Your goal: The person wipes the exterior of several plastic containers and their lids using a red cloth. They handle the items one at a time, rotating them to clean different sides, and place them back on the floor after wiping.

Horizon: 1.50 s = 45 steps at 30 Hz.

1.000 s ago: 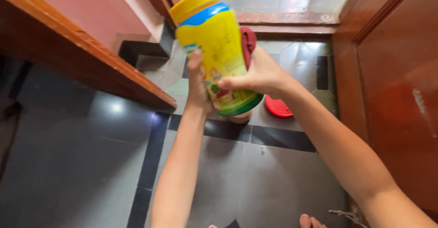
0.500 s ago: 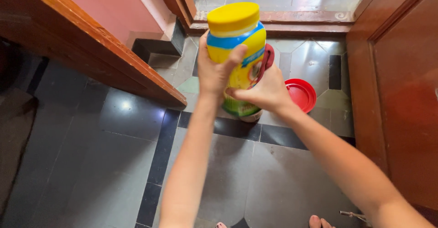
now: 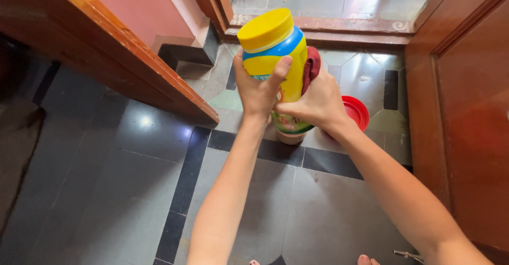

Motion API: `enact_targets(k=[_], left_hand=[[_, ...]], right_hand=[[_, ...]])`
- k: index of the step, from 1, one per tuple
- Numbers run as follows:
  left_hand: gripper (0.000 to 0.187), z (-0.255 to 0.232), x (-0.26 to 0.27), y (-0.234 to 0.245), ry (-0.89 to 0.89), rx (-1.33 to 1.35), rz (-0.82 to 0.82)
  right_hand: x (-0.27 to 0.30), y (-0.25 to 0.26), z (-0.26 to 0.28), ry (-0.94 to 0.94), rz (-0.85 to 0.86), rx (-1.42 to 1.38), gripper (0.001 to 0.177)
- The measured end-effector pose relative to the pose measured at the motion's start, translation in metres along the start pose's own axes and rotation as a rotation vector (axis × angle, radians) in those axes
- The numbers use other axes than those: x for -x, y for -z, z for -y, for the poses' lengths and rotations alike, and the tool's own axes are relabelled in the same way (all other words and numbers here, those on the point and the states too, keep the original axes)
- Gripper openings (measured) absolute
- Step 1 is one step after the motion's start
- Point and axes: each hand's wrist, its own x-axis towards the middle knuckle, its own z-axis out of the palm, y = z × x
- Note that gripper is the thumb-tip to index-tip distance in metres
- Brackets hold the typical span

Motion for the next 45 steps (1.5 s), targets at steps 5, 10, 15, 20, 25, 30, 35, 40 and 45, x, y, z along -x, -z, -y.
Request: enact_targets(k=[5,10,15,20,25,30,35,40,45], left_hand=[[0.059,-0.005,-0.007,0.022,0.351,0.681,0.292],[0.062,0.004,-0.001,0.003,0.244,0.341,0.036],[0.066,0.001,-0.004,0.007,0.379,0.467,0.077],[0.065,-0.005,-0.011,0.013,0.600,0.772,0.153],[0.053,0.008,0.001,-0.004,0.328,0.186,-0.038],[0.055,0.008,-0.001,0.016,0.583,0.587,0.051],[0.052,0.012,0.000,0.007,0.380,0.163,-0.128],[0.049,0.008,-0.002,0.011,0.421,0.282,0.026],[0.047,0.003,-0.001,0.009,0.446,0.356,0.048]], right_hand=[[-0.008,0.013,-0.002,0.015,0.413,-0.607,0.084],[-0.009,0.003,0.003,-0.043,0.150,0.019,0.086],[-0.011,0.008,0.004,-0.052,0.210,-0.026,0.099],[-0.017,0.021,0.011,-0.180,0.480,-0.595,0.094],[-0.013,0.017,0.018,-0.361,0.274,0.263,0.087],[-0.012,0.017,0.003,-0.115,0.474,-0.542,0.089],[-0.010,0.006,-0.010,-0.162,0.299,-0.018,0.083],[-0.011,0.009,-0.004,-0.103,0.331,-0.164,0.091],[-0.006,0.004,-0.001,-0.175,0.336,-0.173,0.088]])
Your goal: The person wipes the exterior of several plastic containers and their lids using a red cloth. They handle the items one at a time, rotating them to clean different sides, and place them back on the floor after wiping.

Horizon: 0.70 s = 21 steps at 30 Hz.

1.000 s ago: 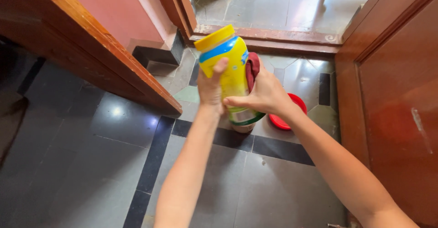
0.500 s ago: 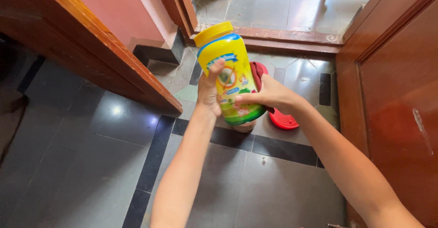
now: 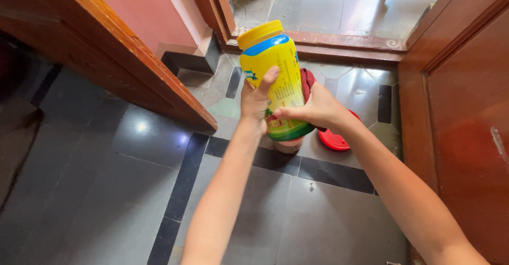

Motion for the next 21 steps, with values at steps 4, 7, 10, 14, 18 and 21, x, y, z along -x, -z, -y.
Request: enact_targets(k=[4,7,10,14,18,21], left_hand=[[0.046,0.015,0.003,-0.009,-0.218,-0.162,-0.095],[0.054,0.016,-0.002,0.000,-0.108,0.000,-0.049],[0.061,0.012,-0.011,0.015,0.018,0.261,0.018],[0.073,0.021,-0.019,0.015,0.094,0.523,-0.179],[0.075,0.037,-0.018,-0.006,0.005,0.565,-0.308],[0.075,0.037,-0.011,-0.010,-0.012,0.549,-0.368]], right_hand=[[-0.001,-0.003,-0.013,-0.050,-0.227,0.471,0.088],[-0.008,0.009,-0.020,0.078,-0.112,0.296,0.088],[-0.010,0.010,-0.024,0.105,0.007,-0.267,0.078],[-0.002,-0.024,-0.037,-0.042,-0.387,-0.809,0.067],[-0.008,-0.051,-0.060,0.572,-0.609,-0.343,0.066],[-0.014,-0.058,-0.073,0.595,-0.558,-0.557,0.068]])
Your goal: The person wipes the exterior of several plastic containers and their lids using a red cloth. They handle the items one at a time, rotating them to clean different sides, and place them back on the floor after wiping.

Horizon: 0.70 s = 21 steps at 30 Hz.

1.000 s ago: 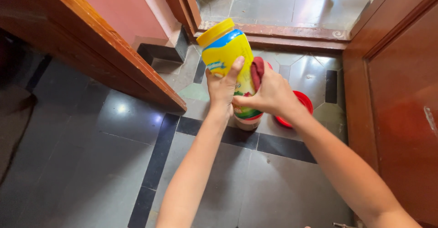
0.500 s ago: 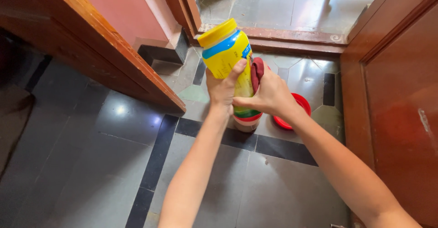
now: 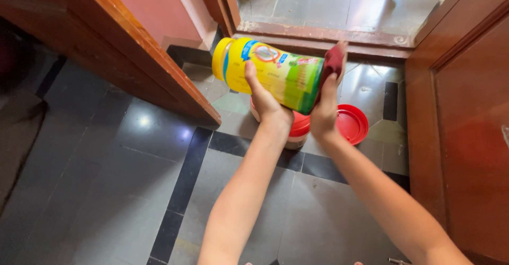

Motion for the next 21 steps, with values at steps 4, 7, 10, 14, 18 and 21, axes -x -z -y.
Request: enact_targets(k=[4,7,10,14,18,21], left_hand=[[0.075,-0.005,0.003,-0.007,0.006,0.031,0.043],[0.077,-0.009,0.001,-0.008,-0.002,0.057,0.071],[0.077,-0.008,0.000,-0.004,-0.007,0.054,0.025],[0.076,-0.007,-0.003,-0.002,-0.001,0.043,-0.039],[0.079,-0.011,-0.010,-0.005,-0.034,0.112,0.024],[0.078,-0.014,-0.014,-0.007,-0.057,0.106,0.032]], right_hand=[[0.002,0.010,0.007,-0.026,0.087,0.029,0.072],[0.006,0.005,0.017,0.045,0.222,0.170,0.076],[0.004,-0.004,0.024,0.072,0.195,0.177,0.074],[-0.001,-0.013,0.036,0.075,0.106,0.388,0.062],[0.019,-0.022,0.050,0.021,0.110,0.324,0.056],[0.015,-0.025,0.046,0.079,0.126,0.405,0.056]])
